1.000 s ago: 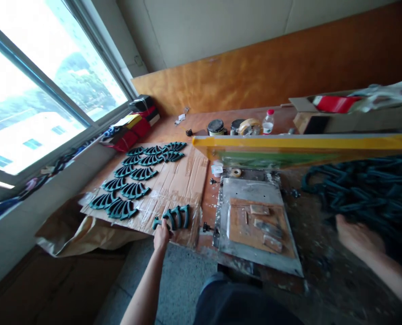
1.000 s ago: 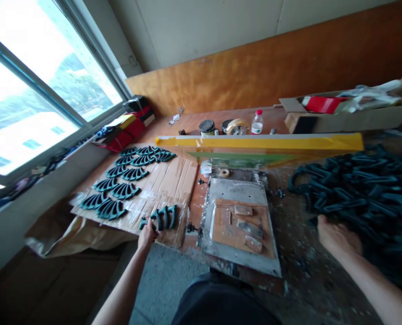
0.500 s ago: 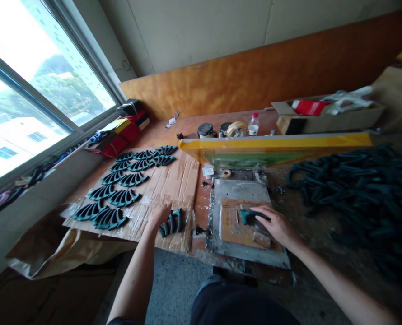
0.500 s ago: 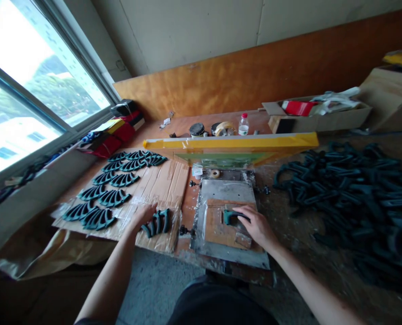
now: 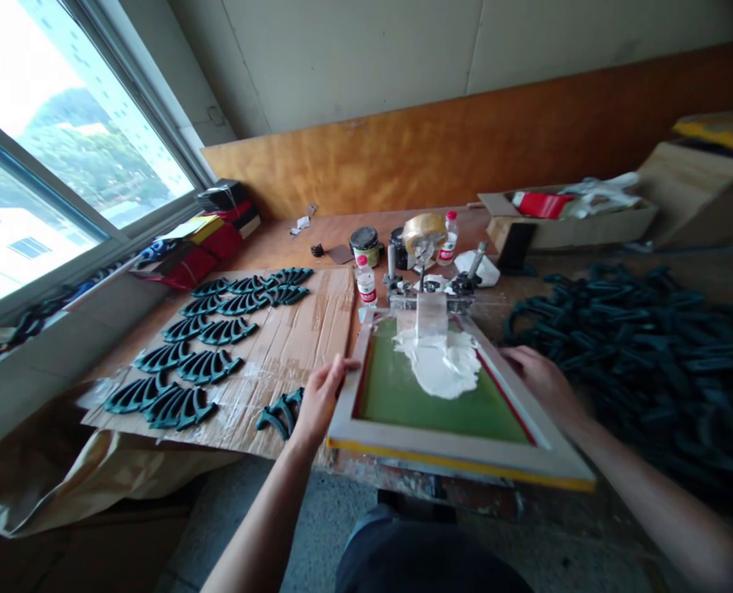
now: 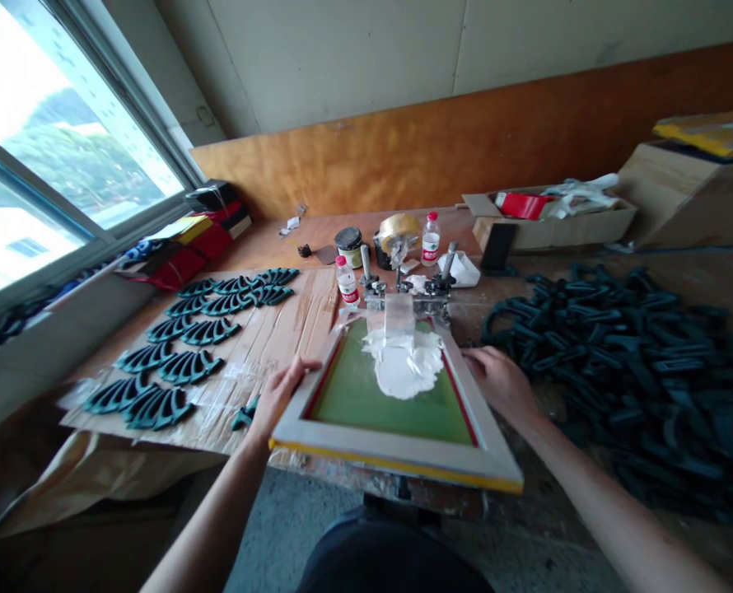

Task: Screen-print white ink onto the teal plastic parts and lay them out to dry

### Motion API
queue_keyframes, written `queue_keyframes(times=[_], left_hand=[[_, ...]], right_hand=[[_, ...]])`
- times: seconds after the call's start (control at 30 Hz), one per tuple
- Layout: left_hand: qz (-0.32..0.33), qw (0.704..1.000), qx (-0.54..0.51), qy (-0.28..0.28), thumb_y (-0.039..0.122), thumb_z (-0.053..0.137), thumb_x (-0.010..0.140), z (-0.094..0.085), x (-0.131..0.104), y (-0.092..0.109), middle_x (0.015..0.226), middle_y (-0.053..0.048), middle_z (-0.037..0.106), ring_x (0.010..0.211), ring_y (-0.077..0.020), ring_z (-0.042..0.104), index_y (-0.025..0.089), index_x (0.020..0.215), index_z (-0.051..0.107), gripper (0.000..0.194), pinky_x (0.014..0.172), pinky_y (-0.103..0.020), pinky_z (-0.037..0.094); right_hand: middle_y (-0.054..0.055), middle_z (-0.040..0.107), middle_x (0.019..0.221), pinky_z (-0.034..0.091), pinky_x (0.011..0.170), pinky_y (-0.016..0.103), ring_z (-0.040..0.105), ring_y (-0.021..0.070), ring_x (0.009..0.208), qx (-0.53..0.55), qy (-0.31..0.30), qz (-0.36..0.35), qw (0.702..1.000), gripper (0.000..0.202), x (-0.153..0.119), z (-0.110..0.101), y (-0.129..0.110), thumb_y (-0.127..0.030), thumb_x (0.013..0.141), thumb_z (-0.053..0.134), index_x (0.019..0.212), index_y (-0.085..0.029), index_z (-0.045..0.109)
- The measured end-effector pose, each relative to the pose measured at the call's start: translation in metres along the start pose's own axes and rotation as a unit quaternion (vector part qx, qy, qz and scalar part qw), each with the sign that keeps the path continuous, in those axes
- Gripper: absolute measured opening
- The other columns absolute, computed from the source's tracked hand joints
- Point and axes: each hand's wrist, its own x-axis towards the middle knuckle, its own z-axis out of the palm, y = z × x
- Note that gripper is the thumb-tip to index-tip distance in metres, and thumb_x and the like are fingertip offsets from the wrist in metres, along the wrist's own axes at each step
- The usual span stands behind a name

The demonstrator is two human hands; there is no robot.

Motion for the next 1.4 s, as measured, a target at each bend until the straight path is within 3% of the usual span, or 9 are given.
queue_keyframes(times=[0.13, 0.23, 0.37, 0.63, 0.87, 0.97, 1.1, 1.23, 1.4], left_hand=[[-0.073, 0.992, 0.097, -0.032, 0.056, 0.062, 0.076, -0.004, -0.009, -0.081, 0.067, 0.001, 0.062, 0.059, -0.0127, 0.053, 0.017, 0.135, 0.053, 0.071, 0.055, -0.022, 0.039], [-0.069, 0.973, 0.220, -0.015, 0.047, 0.056, 0.083, 0.001, -0.003, -0.114, 0.063, 0.004, 0.057, 0.062, -0.0130, 0.054, 0.020, 0.142, 0.044, 0.066, 0.060, -0.022, 0.040], [-0.065, 0.955, 0.287, -0.040, 0.040, 0.048, 0.088, 0.000, 0.004, -0.122, 0.067, 0.003, 0.059, 0.066, -0.0139, 0.056, 0.021, 0.142, 0.045, 0.058, 0.064, -0.023, 0.039], [-0.045, 0.963, 0.261, -0.042, 0.044, 0.047, 0.088, -0.003, 0.003, -0.128, 0.069, 0.002, 0.061, 0.065, -0.0147, 0.056, 0.018, 0.136, 0.051, 0.054, 0.063, -0.024, 0.039], [-0.080, 0.982, 0.172, -0.016, 0.047, 0.057, 0.082, -0.005, 0.005, -0.134, 0.062, 0.004, 0.057, 0.061, -0.0135, 0.054, 0.020, 0.135, 0.052, 0.059, 0.060, -0.022, 0.041], [-0.090, 0.987, 0.134, -0.027, 0.049, 0.059, 0.081, -0.005, 0.004, -0.130, 0.062, 0.004, 0.056, 0.059, -0.0126, 0.053, 0.019, 0.135, 0.052, 0.062, 0.057, -0.021, 0.040], [-0.099, 0.990, 0.090, -0.050, 0.051, 0.065, 0.076, -0.005, 0.001, -0.106, 0.063, 0.004, 0.058, 0.054, -0.0105, 0.050, 0.015, 0.139, 0.047, 0.075, 0.051, -0.020, 0.036], [-0.099, 0.994, 0.013, -0.043, 0.059, 0.065, 0.074, -0.007, 0.000, -0.057, 0.070, 0.001, 0.064, 0.062, -0.0131, 0.058, 0.016, 0.134, 0.054, 0.075, 0.057, -0.021, 0.043], [-0.016, 0.999, -0.047, -0.010, 0.069, 0.048, 0.083, 0.001, 0.018, 0.016, 0.078, -0.004, 0.070, 0.066, -0.0159, 0.062, 0.015, 0.101, 0.071, 0.061, 0.057, -0.024, 0.047]], right_hand=[[0.017, 0.053, 0.129, 0.047, 0.096, 0.039, 0.055, 0.0278, 0.111, -0.046, 0.033, -0.071, 0.996, 0.056, 0.048, -0.004, -0.027, -0.031, 0.083, 0.065, 0.133, -0.010, 0.053], [0.017, 0.055, 0.125, 0.046, 0.094, 0.040, 0.052, 0.0305, 0.112, -0.092, -0.052, -0.123, 0.987, 0.056, 0.069, 0.016, -0.064, -0.021, 0.072, 0.074, 0.124, -0.011, 0.056], [0.007, 0.064, 0.087, 0.046, 0.076, 0.031, 0.058, 0.0221, 0.086, -0.073, -0.170, -0.148, 0.972, 0.014, 0.048, 0.038, -0.079, -0.008, 0.080, 0.056, 0.087, -0.017, 0.062], [0.004, 0.062, 0.077, 0.042, 0.073, 0.029, 0.055, 0.0179, 0.078, 0.028, -0.242, -0.321, 0.915, 0.026, 0.004, 0.008, -0.062, 0.001, 0.073, 0.046, 0.078, -0.019, 0.062], [0.010, 0.068, 0.096, 0.046, 0.084, 0.034, 0.058, 0.0216, 0.095, 0.002, -0.021, -0.356, 0.934, 0.036, -0.024, 0.027, -0.068, 0.000, 0.081, 0.040, 0.099, -0.014, 0.067], [0.007, 0.068, 0.091, 0.047, 0.081, 0.033, 0.060, 0.0201, 0.088, 0.027, -0.084, -0.335, 0.938, 0.025, -0.026, 0.020, -0.065, -0.007, 0.085, 0.046, 0.096, -0.017, 0.067], [0.005, 0.068, 0.095, 0.049, 0.081, 0.033, 0.062, 0.0199, 0.088, 0.010, -0.120, -0.222, 0.968, 0.033, 0.026, 0.010, -0.075, -0.019, 0.085, 0.062, 0.118, -0.022, 0.061], [0.004, 0.067, 0.101, 0.050, 0.072, 0.031, 0.063, 0.0209, 0.081, -0.057, -0.076, -0.112, 0.989, 0.064, 0.086, -0.006, -0.072, -0.032, 0.083, 0.068, 0.142, -0.029, 0.043], [0.006, 0.068, 0.085, 0.047, 0.063, 0.027, 0.061, 0.0186, 0.070, -0.014, 0.066, 0.043, 0.997, 0.040, 0.089, -0.031, -0.020, -0.041, 0.094, 0.046, 0.119, -0.015, 0.063]])
